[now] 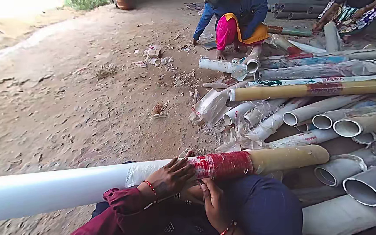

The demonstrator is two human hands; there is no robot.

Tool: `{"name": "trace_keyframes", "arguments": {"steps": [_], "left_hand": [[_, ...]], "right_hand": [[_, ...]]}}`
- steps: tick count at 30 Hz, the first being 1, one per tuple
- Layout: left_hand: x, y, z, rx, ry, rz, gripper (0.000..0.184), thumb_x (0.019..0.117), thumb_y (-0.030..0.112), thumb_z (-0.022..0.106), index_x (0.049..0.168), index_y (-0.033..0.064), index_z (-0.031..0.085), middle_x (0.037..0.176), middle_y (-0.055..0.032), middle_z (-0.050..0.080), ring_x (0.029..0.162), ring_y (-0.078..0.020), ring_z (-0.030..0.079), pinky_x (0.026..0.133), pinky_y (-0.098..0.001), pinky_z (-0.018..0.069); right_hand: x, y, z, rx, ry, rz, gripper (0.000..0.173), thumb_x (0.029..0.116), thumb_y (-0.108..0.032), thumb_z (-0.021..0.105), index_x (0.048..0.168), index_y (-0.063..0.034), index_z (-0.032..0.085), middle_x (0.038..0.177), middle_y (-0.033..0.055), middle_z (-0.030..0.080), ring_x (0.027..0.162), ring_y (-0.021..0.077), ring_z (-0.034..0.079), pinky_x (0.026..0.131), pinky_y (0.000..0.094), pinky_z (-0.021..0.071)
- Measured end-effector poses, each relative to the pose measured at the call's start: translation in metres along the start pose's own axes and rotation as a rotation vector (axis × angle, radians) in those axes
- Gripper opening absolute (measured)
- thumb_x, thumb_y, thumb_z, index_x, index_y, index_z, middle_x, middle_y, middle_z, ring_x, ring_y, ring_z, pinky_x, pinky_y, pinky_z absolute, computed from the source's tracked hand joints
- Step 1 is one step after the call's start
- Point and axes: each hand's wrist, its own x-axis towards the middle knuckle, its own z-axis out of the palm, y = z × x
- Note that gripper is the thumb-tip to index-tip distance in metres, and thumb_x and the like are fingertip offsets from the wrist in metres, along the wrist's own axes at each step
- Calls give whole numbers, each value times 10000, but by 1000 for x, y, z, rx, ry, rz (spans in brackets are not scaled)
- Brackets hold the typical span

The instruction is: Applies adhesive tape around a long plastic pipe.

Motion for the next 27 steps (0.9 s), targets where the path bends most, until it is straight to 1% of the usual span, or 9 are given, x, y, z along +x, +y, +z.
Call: {"name": "trace_keyframes", "arguments": {"steps": [5, 11, 14, 17, 18, 20, 21, 23, 27], "left_hand": [[7, -1, -6, 36, -140, 43, 315, 990, 105, 550, 1245, 47, 726, 1338, -184, 677, 1201, -386, 679, 908, -529, 588], [25, 2, -27, -83, -699, -3, 437, 1073, 65, 397, 1471, -99, 473, 1574, -280, 416, 1462, -500, 383, 1118, -667, 365], [9, -10, 10, 98, -341, 180, 365, 968, 44, 504, 1275, -48, 678, 1324, -232, 673, 1210, -446, 659, 887, -570, 576], [20, -3, -2, -58, -672, 108, 454, 1080, 93, 353, 1474, -121, 428, 1523, -352, 436, 1376, -557, 463, 1098, -606, 429], [19, 1, -4, -28, -640, 102, 444, 1087, 97, 340, 1456, -124, 449, 1507, -349, 459, 1360, -550, 486, 1085, -595, 447], [6, 2, 15, 202, -144, 203, 326, 990, 70, 453, 1140, -40, 720, 1187, -225, 734, 1063, -410, 731, 840, -478, 606], [6, 2, 15, 272, -60, 216, 301, 978, 65, 466, 1074, -7, 742, 1133, -188, 760, 1015, -371, 751, 800, -448, 612], [17, 15, -13, 288, -336, 167, 317, 1029, 28, 438, 1186, -71, 696, 1270, -234, 700, 1149, -426, 696, 902, -510, 584], [13, 18, 1, 371, -123, 190, 247, 951, 31, 505, 990, -38, 739, 1098, -224, 757, 997, -409, 753, 762, -506, 621]], "right_hand": [[0, -1, 0, 30, -18, 49, 325, 1020, -149, 467, 1018, 60, 716, 806, 132, 715, 631, 150, 665, 634, 269, 566], [-1, 3, 1, 40, -24, 48, 351, 1025, -164, 450, 1040, 67, 714, 817, 122, 717, 636, 117, 658, 642, 238, 560], [0, 5, 0, 51, -21, 56, 365, 1040, -189, 448, 1038, 63, 712, 783, 109, 697, 616, 104, 640, 628, 224, 549], [1, 6, -3, 64, -36, 72, 359, 1043, -186, 449, 1041, 66, 706, 753, 100, 677, 608, 102, 628, 623, 228, 544], [1, 6, -3, 65, -40, 71, 357, 1043, -188, 449, 1039, 62, 705, 752, 98, 675, 608, 100, 626, 619, 227, 542], [2, 5, -1, 66, -38, 68, 357, 1040, -191, 447, 1041, 58, 704, 737, 92, 664, 585, 95, 612, 599, 224, 536], [2, 4, 0, 67, -34, 69, 358, 1038, -190, 449, 1042, 59, 706, 739, 93, 668, 585, 96, 611, 601, 222, 535], [3, 3, 1, 70, -27, 72, 358, 1035, -181, 451, 1039, 69, 707, 747, 101, 675, 593, 101, 620, 606, 227, 538], [2, 2, 2, 57, -17, 63, 347, 1030, -174, 456, 1030, 60, 712, 811, 116, 710, 683, 106, 669, 676, 220, 553]]}}
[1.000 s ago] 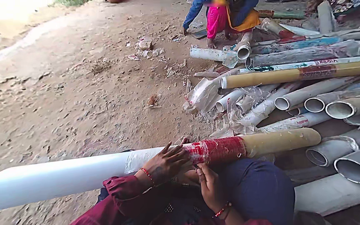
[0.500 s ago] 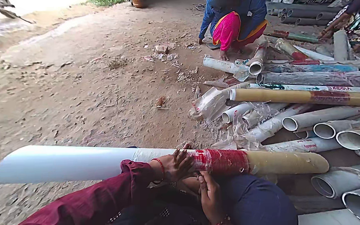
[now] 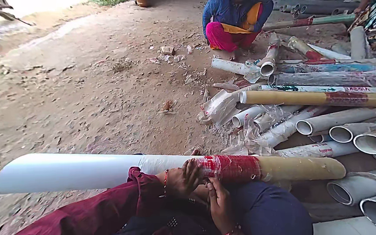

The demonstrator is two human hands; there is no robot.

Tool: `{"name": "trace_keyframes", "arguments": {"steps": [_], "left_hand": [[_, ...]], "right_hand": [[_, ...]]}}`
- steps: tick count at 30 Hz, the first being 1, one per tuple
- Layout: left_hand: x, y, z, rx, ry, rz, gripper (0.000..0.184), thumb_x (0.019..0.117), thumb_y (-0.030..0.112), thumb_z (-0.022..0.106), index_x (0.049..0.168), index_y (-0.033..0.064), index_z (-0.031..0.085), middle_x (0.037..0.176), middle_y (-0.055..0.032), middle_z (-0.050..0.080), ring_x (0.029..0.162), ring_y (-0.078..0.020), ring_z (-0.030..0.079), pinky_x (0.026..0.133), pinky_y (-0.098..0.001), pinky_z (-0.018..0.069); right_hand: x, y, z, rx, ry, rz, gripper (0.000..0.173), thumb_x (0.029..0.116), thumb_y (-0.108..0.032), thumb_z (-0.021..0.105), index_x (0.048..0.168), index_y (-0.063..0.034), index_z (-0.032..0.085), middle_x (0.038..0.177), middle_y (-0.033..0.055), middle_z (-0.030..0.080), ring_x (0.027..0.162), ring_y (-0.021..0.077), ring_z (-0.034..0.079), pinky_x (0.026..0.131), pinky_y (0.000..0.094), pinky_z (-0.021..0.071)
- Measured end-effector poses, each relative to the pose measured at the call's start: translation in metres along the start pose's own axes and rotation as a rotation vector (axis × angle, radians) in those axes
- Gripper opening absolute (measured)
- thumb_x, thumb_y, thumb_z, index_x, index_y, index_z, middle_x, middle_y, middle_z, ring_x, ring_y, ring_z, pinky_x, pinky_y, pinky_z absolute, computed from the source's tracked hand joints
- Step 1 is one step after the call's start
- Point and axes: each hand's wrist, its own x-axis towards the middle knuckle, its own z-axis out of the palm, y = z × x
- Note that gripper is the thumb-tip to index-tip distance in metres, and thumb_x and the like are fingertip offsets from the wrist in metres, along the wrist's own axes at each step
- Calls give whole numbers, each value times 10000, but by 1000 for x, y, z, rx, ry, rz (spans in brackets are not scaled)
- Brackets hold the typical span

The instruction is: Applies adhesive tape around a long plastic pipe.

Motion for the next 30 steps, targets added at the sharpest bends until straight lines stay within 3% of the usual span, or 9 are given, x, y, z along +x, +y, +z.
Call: {"name": "trace_keyframes", "arguments": {"steps": [5, 8, 9, 11, 13, 15, 16, 20, 30], "left_hand": [[-1, 5, 15, -66, 206, -256, 271, 998, 69, 463, 1003, -34, 713, 1036, -172, 780, 941, -319, 777, 813, -403, 623], [13, -10, 7, -219, 263, -613, 180, 951, 54, 546, 910, -54, 685, 659, -147, 673, 516, -271, 691, 447, -373, 548], [14, -16, 5, -262, 244, -626, 171, 946, 50, 557, 891, -41, 691, 642, -147, 662, 512, -278, 686, 437, -386, 540], [11, -18, 5, -380, 208, -536, 170, 963, 111, 579, 936, 14, 717, 795, -127, 724, 721, -271, 752, 579, -378, 604], [5, -9, -2, -574, 120, -518, 322, 948, 224, 669, 1159, -15, 723, 1091, -209, 734, 1032, -368, 736, 812, -473, 615], [-5, -5, -4, -659, 32, -496, 465, 955, 279, 689, 1317, -11, 659, 1363, -252, 634, 1283, -403, 618, 1079, -527, 490], [-8, -5, -2, -640, 30, -470, 470, 958, 275, 677, 1334, -5, 654, 1393, -255, 616, 1310, -402, 600, 1116, -527, 457], [-4, -9, -6, -583, -4, -412, 405, 955, 203, 668, 1287, -29, 679, 1338, -220, 667, 1270, -383, 637, 1090, -522, 484], [-3, 2, 15, -315, 166, -414, 338, 1020, 228, 527, 1159, 27, 759, 1188, -149, 751, 1109, -311, 732, 952, -448, 583]], "right_hand": [[1, -3, 0, -12, 2, 6, 338, 1022, -154, 465, 1049, 75, 712, 859, 140, 729, 743, 131, 700, 735, 236, 567], [0, 0, 1, -12, 13, 13, 365, 1032, -195, 446, 1011, 61, 705, 734, 103, 665, 577, 114, 611, 584, 249, 527], [0, 2, 1, -1, 14, 14, 368, 1034, -202, 447, 1011, 58, 706, 723, 95, 658, 572, 103, 604, 581, 240, 525], [1, 6, -3, 36, 9, 21, 362, 1039, -207, 450, 1018, 53, 701, 740, 82, 656, 621, 72, 614, 632, 206, 528], [0, 6, -5, 99, 7, 48, 345, 1042, -189, 462, 1019, 64, 694, 746, 69, 651, 633, 36, 601, 644, 175, 516], [0, 7, -3, 147, 16, 62, 333, 1050, -185, 458, 1011, 57, 685, 730, 39, 631, 596, 0, 568, 604, 147, 499], [0, 7, -3, 154, 20, 66, 332, 1047, -176, 456, 1013, 60, 687, 743, 43, 644, 604, 0, 572, 611, 146, 498], [2, 5, -5, 116, 30, 46, 320, 1024, -143, 461, 1019, 73, 697, 866, 102, 720, 793, 40, 672, 773, 167, 531], [1, 4, -6, 107, 17, 51, 304, 1011, -120, 468, 1021, 74, 702, 861, 110, 719, 768, 52, 669, 754, 176, 534]]}}
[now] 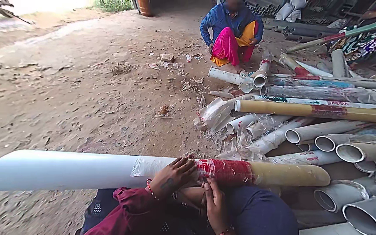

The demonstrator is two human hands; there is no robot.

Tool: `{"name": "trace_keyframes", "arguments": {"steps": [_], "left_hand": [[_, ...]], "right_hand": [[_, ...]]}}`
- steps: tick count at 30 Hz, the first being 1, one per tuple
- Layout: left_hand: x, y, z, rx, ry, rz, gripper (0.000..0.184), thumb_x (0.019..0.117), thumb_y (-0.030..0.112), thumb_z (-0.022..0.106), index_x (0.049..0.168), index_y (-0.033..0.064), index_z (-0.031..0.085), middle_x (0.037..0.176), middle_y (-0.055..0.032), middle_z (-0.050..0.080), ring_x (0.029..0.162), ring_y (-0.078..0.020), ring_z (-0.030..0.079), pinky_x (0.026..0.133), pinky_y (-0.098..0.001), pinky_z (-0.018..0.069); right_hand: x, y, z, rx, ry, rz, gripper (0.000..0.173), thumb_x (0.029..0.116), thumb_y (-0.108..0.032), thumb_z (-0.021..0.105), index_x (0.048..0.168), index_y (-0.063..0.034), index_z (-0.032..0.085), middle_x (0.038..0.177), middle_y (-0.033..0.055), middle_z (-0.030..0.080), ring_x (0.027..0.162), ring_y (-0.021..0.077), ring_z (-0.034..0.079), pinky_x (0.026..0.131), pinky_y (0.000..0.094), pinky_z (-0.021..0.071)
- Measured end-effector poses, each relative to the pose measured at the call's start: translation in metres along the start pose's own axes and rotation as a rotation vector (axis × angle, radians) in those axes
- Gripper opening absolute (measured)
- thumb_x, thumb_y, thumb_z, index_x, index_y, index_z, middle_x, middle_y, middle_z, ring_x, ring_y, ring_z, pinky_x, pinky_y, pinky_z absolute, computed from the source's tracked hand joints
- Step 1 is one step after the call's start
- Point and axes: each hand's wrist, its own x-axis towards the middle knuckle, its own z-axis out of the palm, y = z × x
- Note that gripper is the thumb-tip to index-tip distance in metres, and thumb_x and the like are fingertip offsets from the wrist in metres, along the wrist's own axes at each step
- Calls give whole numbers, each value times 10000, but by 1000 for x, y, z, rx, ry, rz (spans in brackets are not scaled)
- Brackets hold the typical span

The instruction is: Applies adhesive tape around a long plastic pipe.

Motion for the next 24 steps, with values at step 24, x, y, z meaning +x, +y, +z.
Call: {"name": "trace_keyframes", "arguments": {"steps": [24], "left_hand": [[6, 4, -8, -106, 19, -100, 367, 1018, 285, 513, 1124, 57, 781, 1179, -102, 765, 1130, -274, 730, 990, -424, 569]], "right_hand": [[0, -31, -12, 1, -105, 161, 263, 1012, -48, 482, 1085, 99, 688, 784, 145, 672, 561, 138, 593, 582, 297, 534]]}}
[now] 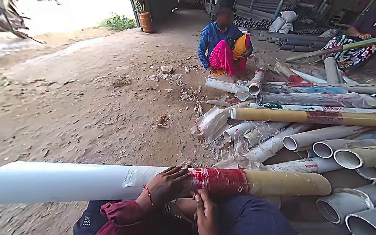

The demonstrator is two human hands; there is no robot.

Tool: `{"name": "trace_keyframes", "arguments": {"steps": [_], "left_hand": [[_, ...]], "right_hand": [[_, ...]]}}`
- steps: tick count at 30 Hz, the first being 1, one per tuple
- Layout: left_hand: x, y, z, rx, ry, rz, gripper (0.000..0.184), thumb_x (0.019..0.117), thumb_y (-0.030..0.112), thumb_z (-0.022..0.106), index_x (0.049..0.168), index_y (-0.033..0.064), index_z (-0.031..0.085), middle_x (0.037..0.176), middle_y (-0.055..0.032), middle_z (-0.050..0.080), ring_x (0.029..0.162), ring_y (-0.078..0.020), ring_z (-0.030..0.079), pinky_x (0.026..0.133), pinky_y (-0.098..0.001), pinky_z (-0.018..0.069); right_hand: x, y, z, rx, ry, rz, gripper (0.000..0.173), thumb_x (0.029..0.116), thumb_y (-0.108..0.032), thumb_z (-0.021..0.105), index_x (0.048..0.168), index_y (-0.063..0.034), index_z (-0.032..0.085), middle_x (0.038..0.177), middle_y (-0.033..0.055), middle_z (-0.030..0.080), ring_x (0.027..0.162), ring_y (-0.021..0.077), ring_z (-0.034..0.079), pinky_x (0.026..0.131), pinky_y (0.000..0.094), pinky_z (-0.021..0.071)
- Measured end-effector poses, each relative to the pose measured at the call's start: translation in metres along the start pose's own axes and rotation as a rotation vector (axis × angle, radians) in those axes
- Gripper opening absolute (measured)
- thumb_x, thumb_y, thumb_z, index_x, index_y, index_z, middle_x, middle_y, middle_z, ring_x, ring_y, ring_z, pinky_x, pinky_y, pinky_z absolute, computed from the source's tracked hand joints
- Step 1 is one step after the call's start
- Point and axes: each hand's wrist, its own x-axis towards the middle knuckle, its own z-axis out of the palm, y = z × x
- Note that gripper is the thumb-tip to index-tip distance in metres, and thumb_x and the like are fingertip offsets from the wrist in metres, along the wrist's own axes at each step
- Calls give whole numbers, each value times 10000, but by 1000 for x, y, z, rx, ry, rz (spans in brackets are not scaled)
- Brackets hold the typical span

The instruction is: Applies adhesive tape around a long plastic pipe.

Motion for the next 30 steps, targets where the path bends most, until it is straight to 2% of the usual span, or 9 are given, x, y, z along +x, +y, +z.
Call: {"name": "trace_keyframes", "arguments": {"steps": [4, 6, 8, 13, 15, 19, 24, 26, 30], "left_hand": [[8, 9, -4, -34, 88, -162, 279, 974, 127, 537, 974, -3, 784, 1046, -121, 791, 1022, -295, 767, 904, -438, 605], [15, 17, -10, -5, 84, -272, 259, 955, 107, 552, 966, -25, 774, 964, -150, 788, 897, -316, 783, 756, -487, 625], [22, 26, -17, -9, 30, -374, 250, 972, 113, 572, 1007, -38, 768, 916, -194, 774, 813, -376, 771, 691, -583, 597], [36, 43, -26, -47, 3, -514, 239, 985, 132, 615, 1022, -46, 769, 912, -223, 768, 831, -417, 761, 750, -630, 571], [38, 43, -28, -90, 25, -561, 235, 978, 147, 631, 1015, -37, 773, 913, -222, 769, 850, -419, 759, 776, -638, 564], [41, 44, -34, -263, 8, -724, 208, 988, 140, 655, 1074, -15, 763, 1023, -188, 773, 993, -366, 747, 924, -603, 536], [48, 23, -42, -355, -16, -727, 249, 1036, 16, 511, 1172, -55, 707, 1099, -226, 728, 969, -345, 731, 927, -497, 562], [62, 13, -61, -289, -47, -763, 287, 1049, -21, 417, 1150, -81, 679, 1122, -273, 676, 980, -404, 689, 917, -543, 528], [65, -5, -83, -221, -40, -896, 329, 1084, 42, 353, 1169, -115, 629, 1175, -322, 653, 1144, -477, 636, 1002, -607, 463]], "right_hand": [[-6, -13, -11, -1, -101, 22, 273, 1026, -56, 478, 1093, 116, 679, 767, 198, 679, 598, 267, 655, 627, 435, 568], [-9, -20, -19, 46, -114, -9, 278, 1022, -63, 473, 1073, 111, 683, 736, 178, 682, 591, 262, 662, 614, 435, 566], [-11, -27, -28, 114, -127, -69, 273, 1028, -63, 469, 1061, 108, 679, 757, 165, 691, 597, 233, 659, 611, 399, 564], [-7, -28, -38, 166, -123, -35, 267, 1019, -42, 474, 1070, 125, 676, 792, 184, 697, 634, 233, 669, 647, 401, 569], [-5, -26, -39, 161, -150, 38, 273, 1028, -45, 472, 1095, 126, 674, 837, 202, 700, 706, 255, 678, 713, 433, 562], [-5, -11, -31, 176, -182, 103, 281, 1042, -46, 444, 1118, 126, 653, 876, 182, 722, 687, 213, 682, 712, 400, 578], [-4, 3, -22, 117, -75, 168, 273, 1047, -38, 432, 1117, 112, 649, 889, 158, 731, 700, 188, 679, 711, 370, 571], [-2, 7, -20, 111, -58, 208, 276, 1055, -42, 430, 1128, 109, 648, 883, 141, 734, 691, 167, 672, 698, 351, 563], [-2, 8, -7, 369, 72, 183, 261, 1048, -5, 375, 1082, 107, 608, 740, 13, 683, 608, 8, 628, 611, 187, 544]]}}
